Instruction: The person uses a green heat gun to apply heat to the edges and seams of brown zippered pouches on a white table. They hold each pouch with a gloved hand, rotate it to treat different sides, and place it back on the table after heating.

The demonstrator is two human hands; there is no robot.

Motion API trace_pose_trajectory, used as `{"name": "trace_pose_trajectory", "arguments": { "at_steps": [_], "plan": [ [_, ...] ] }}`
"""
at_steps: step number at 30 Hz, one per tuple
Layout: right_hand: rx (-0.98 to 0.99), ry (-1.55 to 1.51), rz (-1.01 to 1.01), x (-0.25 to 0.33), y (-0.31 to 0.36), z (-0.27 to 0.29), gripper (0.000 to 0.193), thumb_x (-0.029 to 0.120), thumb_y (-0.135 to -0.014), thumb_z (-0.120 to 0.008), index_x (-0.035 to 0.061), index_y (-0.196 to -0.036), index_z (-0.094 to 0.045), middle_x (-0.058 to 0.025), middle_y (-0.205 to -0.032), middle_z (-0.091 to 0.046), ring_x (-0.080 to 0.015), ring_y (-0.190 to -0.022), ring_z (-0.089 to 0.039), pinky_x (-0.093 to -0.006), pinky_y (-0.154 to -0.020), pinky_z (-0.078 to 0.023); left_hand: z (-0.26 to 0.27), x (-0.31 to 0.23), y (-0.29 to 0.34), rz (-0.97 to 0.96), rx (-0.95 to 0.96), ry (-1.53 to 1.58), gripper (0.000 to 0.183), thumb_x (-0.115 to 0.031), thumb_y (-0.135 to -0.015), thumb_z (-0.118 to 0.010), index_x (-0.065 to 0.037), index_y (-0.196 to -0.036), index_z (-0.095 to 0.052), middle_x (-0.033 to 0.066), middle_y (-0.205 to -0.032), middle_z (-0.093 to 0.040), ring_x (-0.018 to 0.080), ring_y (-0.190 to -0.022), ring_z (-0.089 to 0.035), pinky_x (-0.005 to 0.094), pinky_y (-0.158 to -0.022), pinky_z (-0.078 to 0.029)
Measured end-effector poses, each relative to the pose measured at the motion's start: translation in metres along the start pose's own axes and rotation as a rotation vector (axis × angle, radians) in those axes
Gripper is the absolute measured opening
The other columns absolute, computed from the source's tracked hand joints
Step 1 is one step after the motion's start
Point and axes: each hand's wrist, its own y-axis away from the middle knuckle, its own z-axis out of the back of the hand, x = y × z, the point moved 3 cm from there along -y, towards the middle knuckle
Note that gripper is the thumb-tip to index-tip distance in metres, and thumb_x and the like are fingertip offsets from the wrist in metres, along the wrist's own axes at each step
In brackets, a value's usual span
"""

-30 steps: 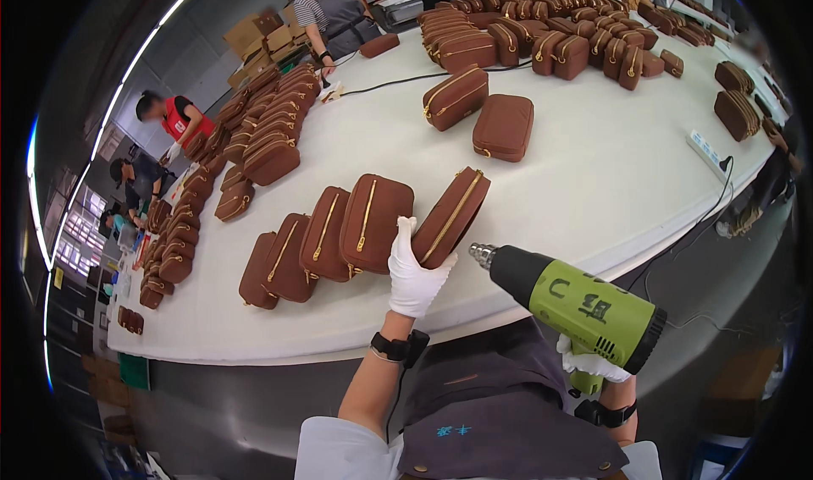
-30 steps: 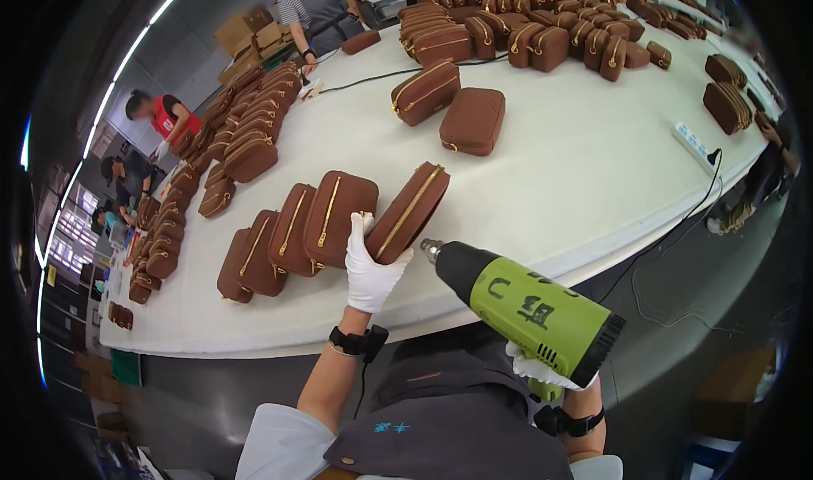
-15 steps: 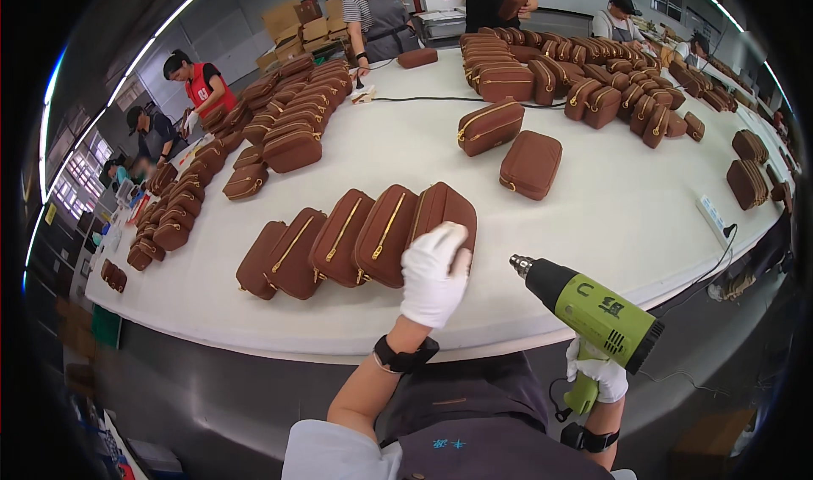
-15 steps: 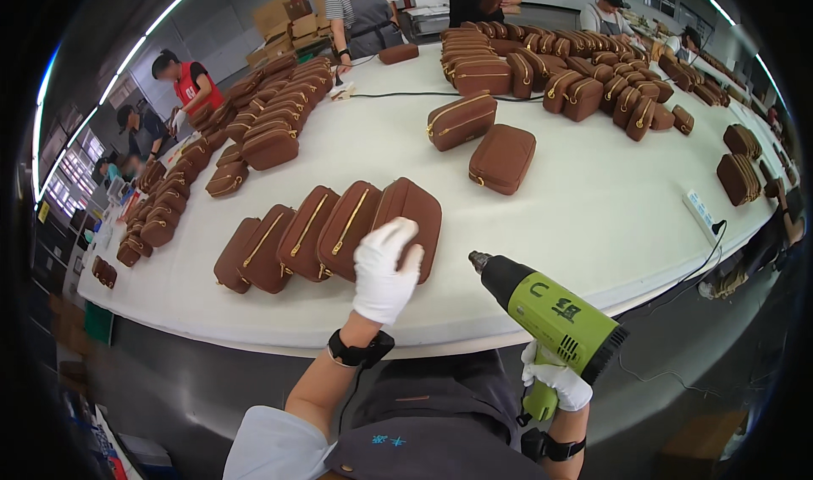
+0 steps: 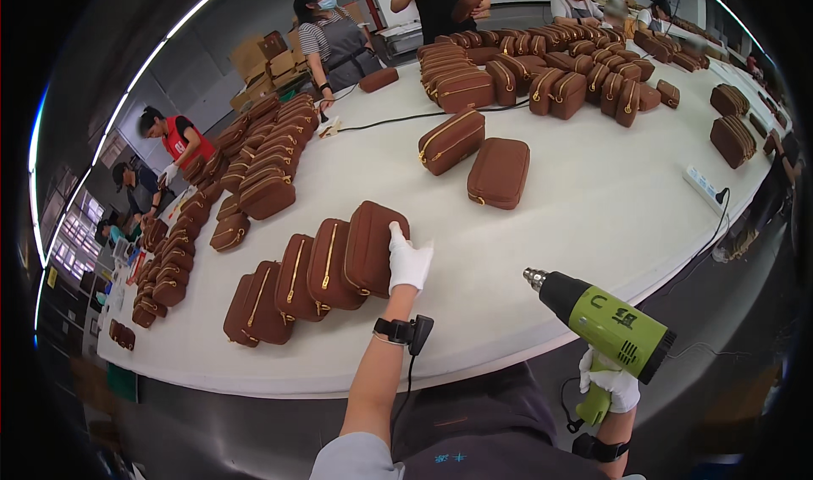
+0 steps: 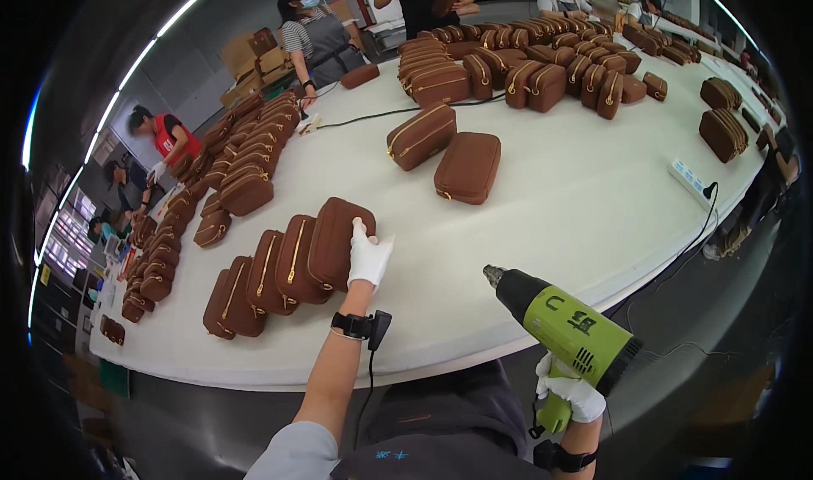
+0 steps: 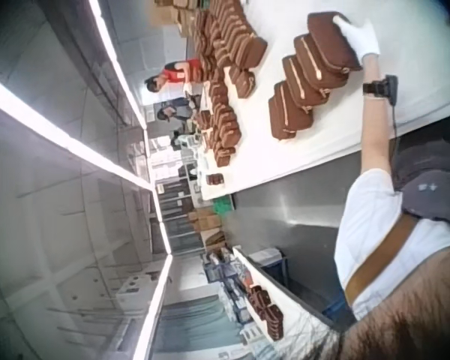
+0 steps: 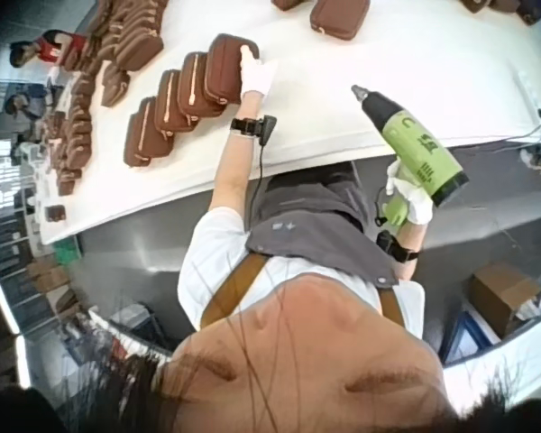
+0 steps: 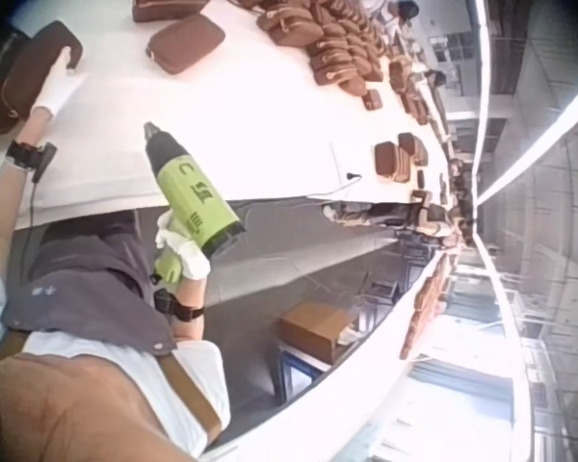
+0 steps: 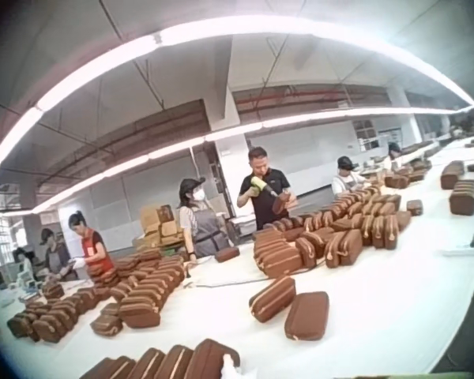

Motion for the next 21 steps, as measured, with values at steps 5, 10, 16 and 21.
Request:
{"name": "trace_pose_trajectory", "arguments": {
  "at_steps": [5,10,16,21],
  "plan": [
    [-0.015,-0.072,0.026,-0.003,-0.011,0.005,0.050,-0.007,-0.063,-0.063,-0.0063,-0.112,-0.054,-0.0167,-0.084,-0.061,-0.0228,-0.060,-0.061,-0.0319,-0.051,-0.052,-0.009,-0.023,-0.052,0.049,0.079,0.019,0.096,-0.037,-0.082,-0.073,0.004,-0.149,-0.018,0.0259,-0.143,-0.042,0.0338,-0.129,-0.047,0.0384,-0.105,-0.040],
    [-0.031,-0.098,-0.010,-0.010,-0.017,0.010,0.053,-0.005,-0.064,-0.063,-0.0071,-0.116,-0.052,-0.0181,-0.084,-0.061,-0.0245,-0.060,-0.062,-0.0327,-0.050,-0.052,-0.086,-0.058,-0.086,0.361,0.330,0.347,0.106,-0.054,-0.075,-0.075,0.007,-0.146,-0.024,0.0226,-0.138,-0.046,0.0287,-0.125,-0.049,0.0414,-0.098,-0.047],
    [-0.113,-0.101,-0.006,-0.023,-0.007,0.029,0.054,-0.014,-0.059,-0.057,-0.0061,-0.112,-0.051,-0.0206,-0.083,-0.061,-0.0297,-0.056,-0.062,-0.0365,-0.046,-0.053,-0.141,-0.058,-0.127,0.288,0.162,0.279,0.098,-0.044,-0.066,-0.087,0.013,-0.132,-0.042,0.0231,-0.121,-0.059,0.0303,-0.090,-0.067,0.0429,-0.084,-0.053],
    [0.034,-0.093,-0.019,-0.005,0.003,0.023,0.051,-0.005,-0.081,-0.062,-0.0032,-0.130,-0.046,-0.0135,-0.101,-0.060,-0.0206,-0.072,-0.060,-0.0280,-0.062,-0.050,-0.142,-0.050,-0.107,0.368,0.427,0.463,0.078,-0.050,-0.070,-0.083,0.002,-0.122,-0.057,0.0113,-0.122,-0.060,0.0217,-0.112,-0.055,0.0391,-0.097,-0.042]
  ]
}}
